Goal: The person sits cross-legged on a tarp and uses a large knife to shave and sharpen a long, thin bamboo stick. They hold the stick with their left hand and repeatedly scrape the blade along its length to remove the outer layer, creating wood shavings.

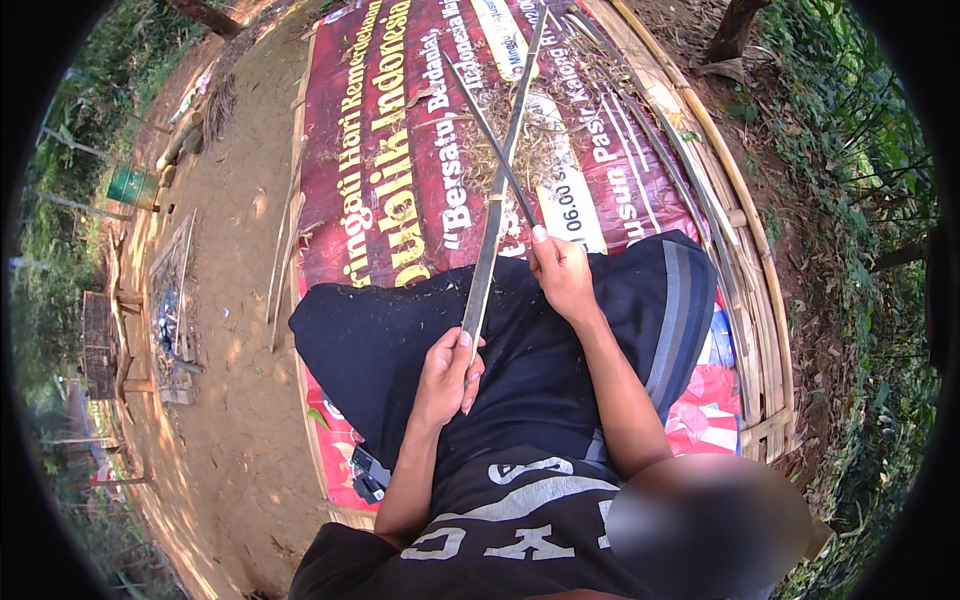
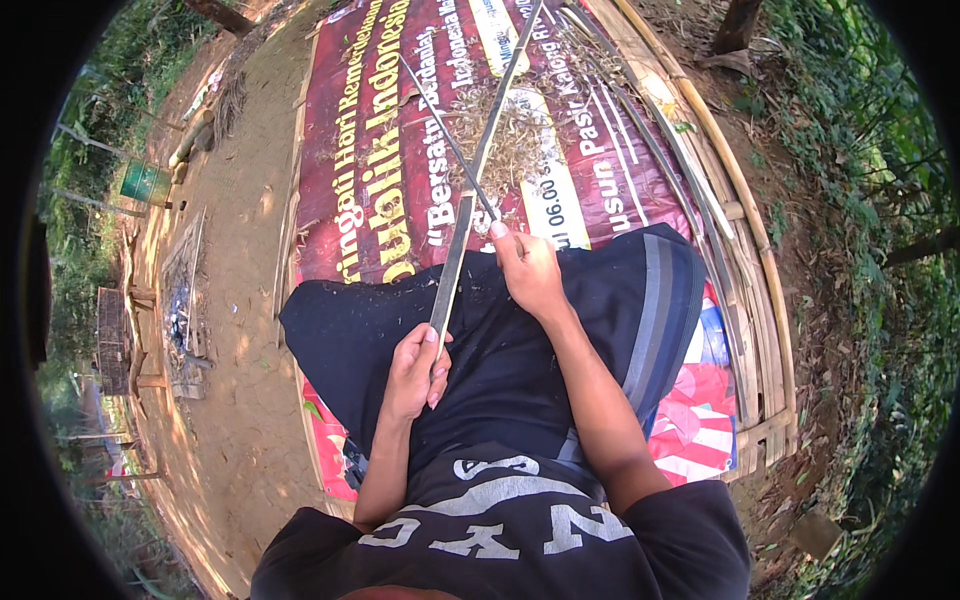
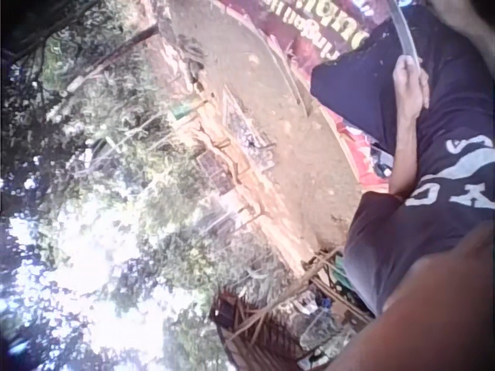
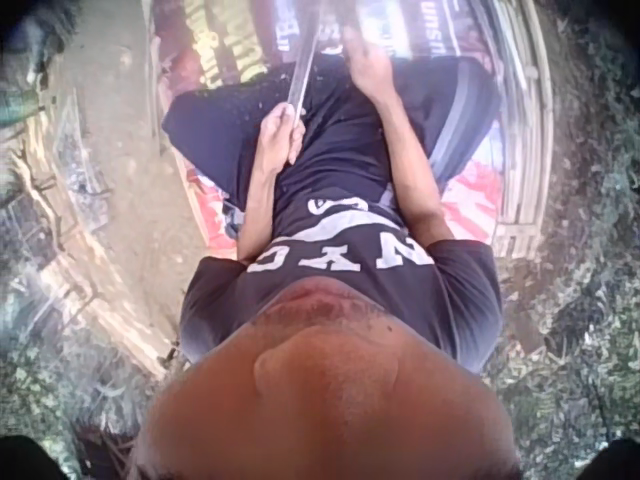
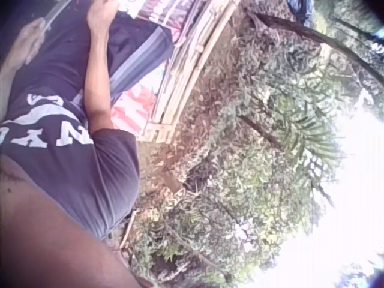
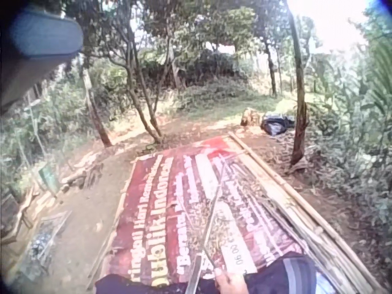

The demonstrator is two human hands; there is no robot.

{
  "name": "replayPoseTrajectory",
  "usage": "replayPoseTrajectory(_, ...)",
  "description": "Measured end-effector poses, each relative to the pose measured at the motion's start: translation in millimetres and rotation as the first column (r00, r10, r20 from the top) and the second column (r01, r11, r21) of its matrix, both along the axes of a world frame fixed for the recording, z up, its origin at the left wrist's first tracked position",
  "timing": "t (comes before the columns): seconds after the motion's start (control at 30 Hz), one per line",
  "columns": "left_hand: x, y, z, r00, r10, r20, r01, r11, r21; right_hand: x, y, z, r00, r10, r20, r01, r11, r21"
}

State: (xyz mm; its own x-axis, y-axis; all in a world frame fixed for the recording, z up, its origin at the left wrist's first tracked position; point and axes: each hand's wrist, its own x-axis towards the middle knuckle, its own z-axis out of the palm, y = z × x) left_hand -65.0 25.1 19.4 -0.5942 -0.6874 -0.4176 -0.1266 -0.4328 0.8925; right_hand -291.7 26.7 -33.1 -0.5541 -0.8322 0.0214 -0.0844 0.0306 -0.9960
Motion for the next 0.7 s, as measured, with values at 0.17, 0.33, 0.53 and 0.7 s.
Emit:
replayPoseTrajectory(0.17,-11,-1,12,1.0,0.004,0.026,-0.002,0.998,-0.058,-3,6,9,0.998,-0.002,-0.065,0.002,1.0,-0.001)
replayPoseTrajectory(0.33,-40,-24,14,0.997,0.059,0.048,-0.053,0.992,-0.118,-1,6,11,0.998,-0.009,-0.069,0.006,0.999,-0.041)
replayPoseTrajectory(0.53,-45,-46,-18,0.975,0.197,-0.1,-0.173,0.962,0.21,-5,10,10,0.985,-0.013,-0.174,0.006,0.999,-0.04)
replayPoseTrajectory(0.7,-25,-55,-43,0.976,0.168,-0.137,-0.117,0.94,0.321,-5,9,10,0.99,-0.017,-0.137,0.013,0.999,-0.032)
